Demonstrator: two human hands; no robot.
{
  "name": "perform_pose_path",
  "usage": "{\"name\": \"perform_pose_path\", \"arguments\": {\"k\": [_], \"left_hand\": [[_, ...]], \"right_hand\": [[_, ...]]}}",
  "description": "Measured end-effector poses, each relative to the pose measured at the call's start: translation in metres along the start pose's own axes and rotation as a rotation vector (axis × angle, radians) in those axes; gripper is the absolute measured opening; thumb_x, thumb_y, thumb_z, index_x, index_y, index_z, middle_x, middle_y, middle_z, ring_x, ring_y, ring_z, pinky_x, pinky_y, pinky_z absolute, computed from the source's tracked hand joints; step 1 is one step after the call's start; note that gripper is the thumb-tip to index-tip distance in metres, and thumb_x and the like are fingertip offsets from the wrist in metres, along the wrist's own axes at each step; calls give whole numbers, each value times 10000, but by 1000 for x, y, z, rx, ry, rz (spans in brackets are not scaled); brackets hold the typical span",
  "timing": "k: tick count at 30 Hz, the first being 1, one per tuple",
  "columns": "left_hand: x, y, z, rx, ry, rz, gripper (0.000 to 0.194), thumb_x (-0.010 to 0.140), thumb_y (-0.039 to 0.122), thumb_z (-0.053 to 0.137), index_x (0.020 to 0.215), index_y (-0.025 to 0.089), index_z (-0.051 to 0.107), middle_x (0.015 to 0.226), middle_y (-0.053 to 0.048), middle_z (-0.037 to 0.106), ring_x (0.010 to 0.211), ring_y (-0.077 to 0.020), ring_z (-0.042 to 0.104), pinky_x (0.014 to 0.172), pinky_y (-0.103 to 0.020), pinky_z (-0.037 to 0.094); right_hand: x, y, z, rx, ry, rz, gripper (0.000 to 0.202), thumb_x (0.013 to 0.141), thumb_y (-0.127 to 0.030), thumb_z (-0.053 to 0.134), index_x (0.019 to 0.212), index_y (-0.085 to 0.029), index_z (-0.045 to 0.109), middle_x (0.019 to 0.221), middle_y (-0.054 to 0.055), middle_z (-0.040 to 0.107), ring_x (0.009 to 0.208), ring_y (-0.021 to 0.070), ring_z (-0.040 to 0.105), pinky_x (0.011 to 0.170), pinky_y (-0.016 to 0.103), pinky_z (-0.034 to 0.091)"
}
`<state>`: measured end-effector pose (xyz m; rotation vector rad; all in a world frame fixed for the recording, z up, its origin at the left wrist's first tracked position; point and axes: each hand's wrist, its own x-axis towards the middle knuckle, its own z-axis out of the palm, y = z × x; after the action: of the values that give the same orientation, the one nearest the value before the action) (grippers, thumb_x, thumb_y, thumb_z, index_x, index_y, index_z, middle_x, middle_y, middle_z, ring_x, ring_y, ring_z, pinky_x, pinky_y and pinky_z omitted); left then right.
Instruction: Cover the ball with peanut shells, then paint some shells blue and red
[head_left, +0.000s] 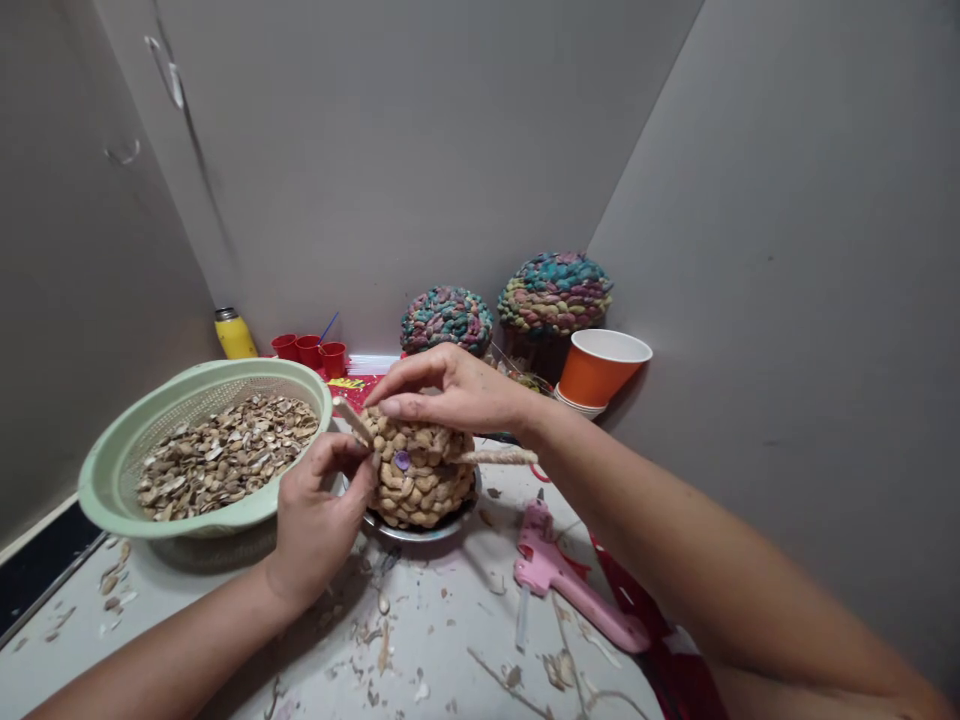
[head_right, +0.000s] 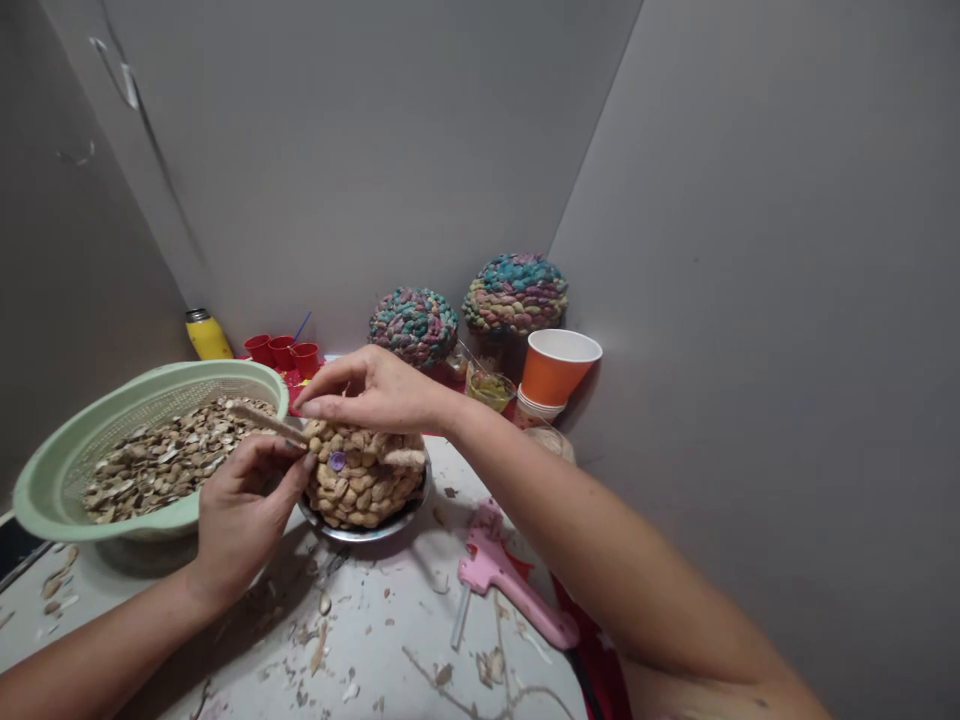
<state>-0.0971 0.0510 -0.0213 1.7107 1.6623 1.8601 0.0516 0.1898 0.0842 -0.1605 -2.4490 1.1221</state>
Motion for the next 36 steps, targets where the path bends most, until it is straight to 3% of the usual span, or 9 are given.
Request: {"name": "perform_pose_path", "arguments": {"k": [3, 6, 9, 15, 21, 32, 36], "left_hand": [[3, 0, 0, -72, -26, -94, 69, 856, 226, 688, 849, 222, 620, 794, 16, 645, 712, -143, 612, 690, -249, 512], [6, 3, 0, -117, -43, -163, 102, 848, 247, 696, 845, 213, 600, 775, 15, 626, 694, -140, 591, 670, -243, 496], [8, 5, 0, -140, -34, -211, 147, 832, 267, 714, 900, 211, 596, 809, 3, 632, 739, -154, 602, 697, -251, 498], [9, 5, 1, -222, -55, -267, 207, 828, 287, 714, 986, 229, 593, 1023, -43, 653, 1022, -211, 622, 925, -319, 488], [11, 7, 5, -403, -117, -335, 191, 833, 291, 706, 917, 228, 546, 964, -16, 609, 983, -190, 609, 918, -310, 474], [10, 5, 6, -427, -130, -355, 265, 810, 333, 744, 968, 222, 562, 1013, -36, 632, 1031, -220, 601, 952, -339, 455], [9, 3, 4, -446, -99, -363, 191, 861, 326, 687, 989, 231, 582, 1053, -37, 664, 1030, -217, 615, 958, -339, 455]], "right_hand": [[-4, 13, -1, -111, 96, -2, 207, 871, -264, 651, 1009, -149, 755, 1081, 85, 743, 1045, 206, 665, 943, 367, 492], [-8, 20, 3, -127, 45, 51, 259, 860, -245, 644, 1092, -167, 728, 1177, 85, 721, 1136, 223, 641, 1021, 415, 458], [-11, 20, 9, -127, 12, 99, 335, 844, -241, 643, 1168, -173, 694, 1223, 91, 707, 1156, 240, 634, 1027, 446, 460], [-11, 20, 19, -135, 41, 87, 403, 810, -254, 671, 1209, -195, 653, 1247, 97, 688, 1171, 253, 623, 1031, 487, 463], [-7, 19, 20, -229, 31, 87, 461, 783, -249, 691, 1235, -186, 627, 1261, 117, 665, 1169, 262, 613, 1023, 495, 467], [-1, 10, 24, -360, -11, 137, 522, 750, -195, 704, 1264, -160, 615, 1299, 143, 631, 1228, 286, 566, 1068, 495, 428], [-1, 11, 24, -374, -12, 157, 530, 739, -186, 697, 1263, -166, 617, 1281, 131, 633, 1236, 289, 558, 1075, 493, 424]]}}
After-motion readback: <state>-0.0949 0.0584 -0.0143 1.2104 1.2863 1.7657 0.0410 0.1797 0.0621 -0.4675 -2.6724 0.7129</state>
